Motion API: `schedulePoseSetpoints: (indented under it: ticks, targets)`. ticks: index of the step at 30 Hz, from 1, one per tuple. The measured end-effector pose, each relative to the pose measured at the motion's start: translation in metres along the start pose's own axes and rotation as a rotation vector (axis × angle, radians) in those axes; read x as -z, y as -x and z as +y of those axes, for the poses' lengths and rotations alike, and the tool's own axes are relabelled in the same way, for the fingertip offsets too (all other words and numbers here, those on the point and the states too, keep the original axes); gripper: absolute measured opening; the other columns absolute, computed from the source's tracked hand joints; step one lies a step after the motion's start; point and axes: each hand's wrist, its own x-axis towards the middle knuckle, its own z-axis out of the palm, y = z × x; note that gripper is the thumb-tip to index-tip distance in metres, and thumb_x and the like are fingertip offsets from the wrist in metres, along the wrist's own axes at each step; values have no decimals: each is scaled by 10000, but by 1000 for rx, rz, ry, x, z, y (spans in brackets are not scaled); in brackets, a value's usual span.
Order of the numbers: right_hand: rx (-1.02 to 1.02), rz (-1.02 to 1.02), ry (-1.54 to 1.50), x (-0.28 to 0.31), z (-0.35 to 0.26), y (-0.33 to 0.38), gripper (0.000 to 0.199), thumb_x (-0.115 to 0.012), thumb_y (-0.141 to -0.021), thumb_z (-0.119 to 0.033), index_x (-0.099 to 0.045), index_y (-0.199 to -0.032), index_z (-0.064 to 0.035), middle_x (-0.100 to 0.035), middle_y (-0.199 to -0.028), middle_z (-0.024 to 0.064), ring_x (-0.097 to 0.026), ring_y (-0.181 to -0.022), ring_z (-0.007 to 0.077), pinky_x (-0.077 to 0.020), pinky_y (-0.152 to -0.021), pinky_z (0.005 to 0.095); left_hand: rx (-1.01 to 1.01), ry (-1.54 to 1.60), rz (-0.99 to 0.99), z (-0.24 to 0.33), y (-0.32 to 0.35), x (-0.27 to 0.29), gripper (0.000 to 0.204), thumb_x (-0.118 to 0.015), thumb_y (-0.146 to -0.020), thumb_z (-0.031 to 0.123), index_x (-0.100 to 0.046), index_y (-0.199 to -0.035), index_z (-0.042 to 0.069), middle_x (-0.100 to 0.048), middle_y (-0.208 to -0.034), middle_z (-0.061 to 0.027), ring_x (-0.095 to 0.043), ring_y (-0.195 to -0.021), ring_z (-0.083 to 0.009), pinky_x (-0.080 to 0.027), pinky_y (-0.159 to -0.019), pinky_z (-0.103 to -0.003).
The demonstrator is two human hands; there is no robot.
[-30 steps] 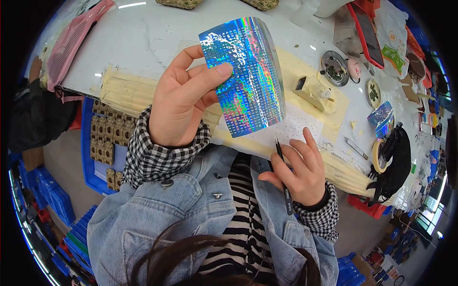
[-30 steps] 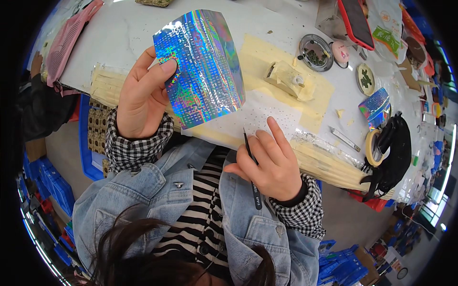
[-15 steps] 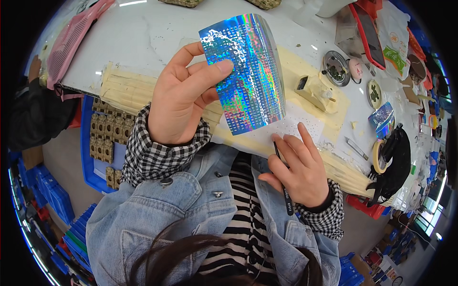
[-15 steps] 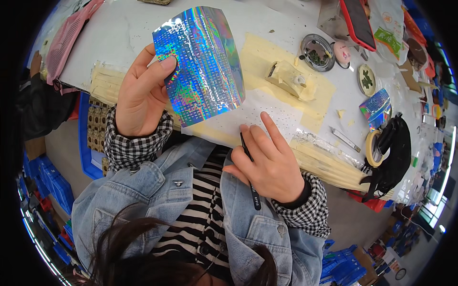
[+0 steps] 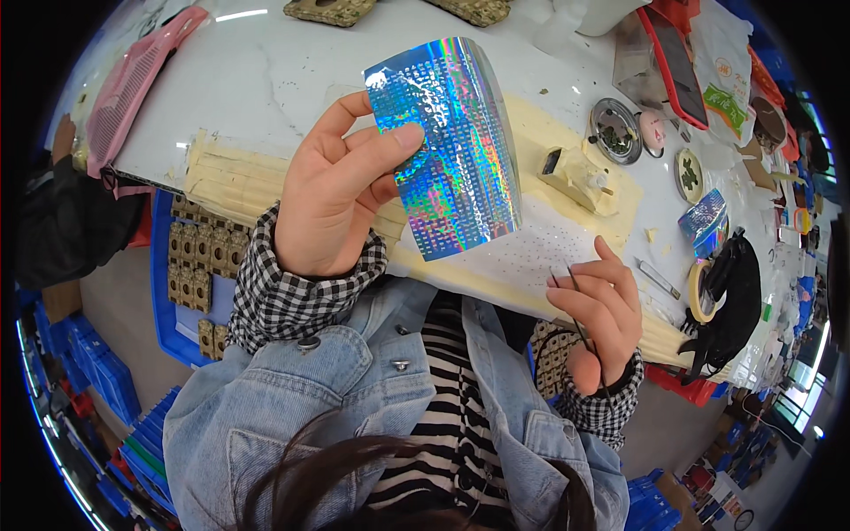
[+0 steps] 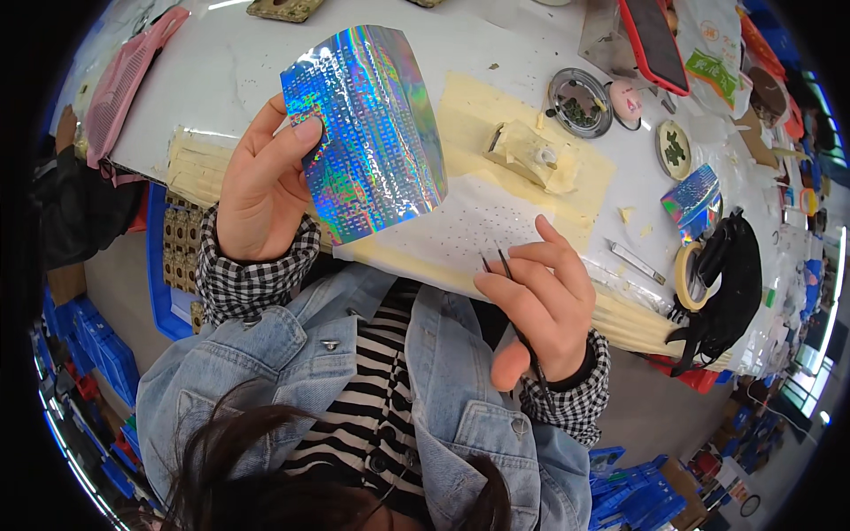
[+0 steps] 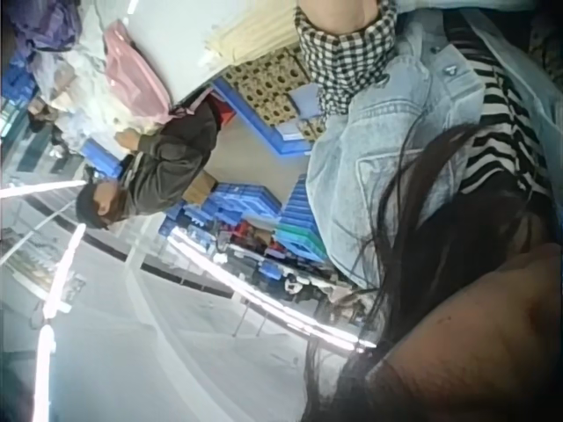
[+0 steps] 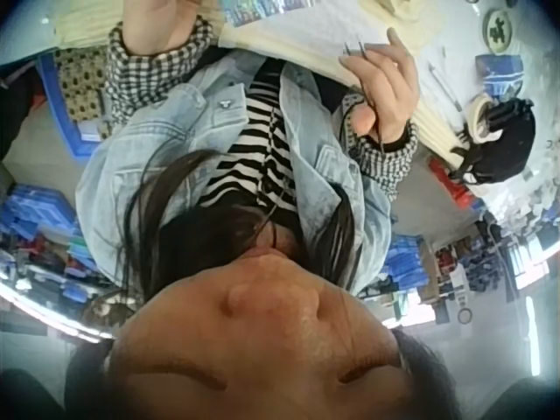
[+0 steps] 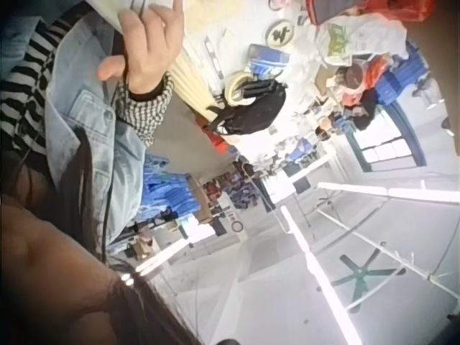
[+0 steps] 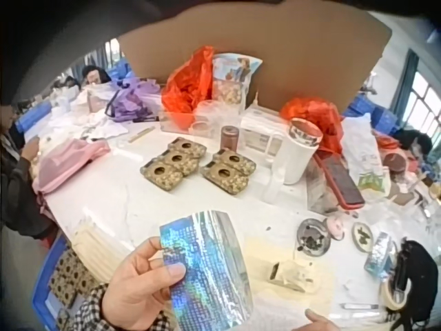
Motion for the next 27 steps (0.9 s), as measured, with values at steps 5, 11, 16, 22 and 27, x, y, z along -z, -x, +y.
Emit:
schedulePoseSetpoints:
  ticks: [5,11,16,22,27]
  targets:
    - [-112,250,157,13,-4,-6,549,-585,-817,-560,-671,-881,-22,-604,-806,105,-578,-856,309,-510,-883,503,-13,32,-12,1,-2,-8,391,-621,-889,68,-435,-1229,17,-678,-1022,-108,-667,-888,-139,-554,-756,-263]
    - [-85,427,202,46,6,-26,274,-669,-860,-282,-648,-885,-10,-570,-802,116,-549,-813,283,-521,-846,426,-97,35,-91,15,-13,-28,379,-594,-902,49,-428,-1241,11,-672,-1031,-117,-667,-893,-147,-561,-760,-270]
    - [-47,501,144,75,39,-46,256,-547,-943,-221,-637,-923,19,-620,-790,120,-576,-758,227,-498,-834,360,-124,54,-117,19,-31,-40,358,-575,-911,37,-439,-1241,11,-669,-1037,-101,-663,-891,-134,-559,-748,-258]
    - [-194,526,93,81,49,-68,368,-335,-1040,-228,-579,-920,19,-658,-801,142,-624,-884,229,-447,-944,427,-26,103,-129,5,-52,-25,333,-570,-920,40,-454,-1232,20,-665,-1045,-91,-658,-899,-127,-549,-780,-259]
    - [-49,491,66,61,49,-76,154,-514,-929,-116,-526,-836,6,-671,-927,168,-594,-892,250,-438,-837,342,-56,114,-198,6,-48,-29,321,-551,-920,-2,-449,-1224,11,-664,-1059,-112,-655,-938,-149,-542,-810,-290]
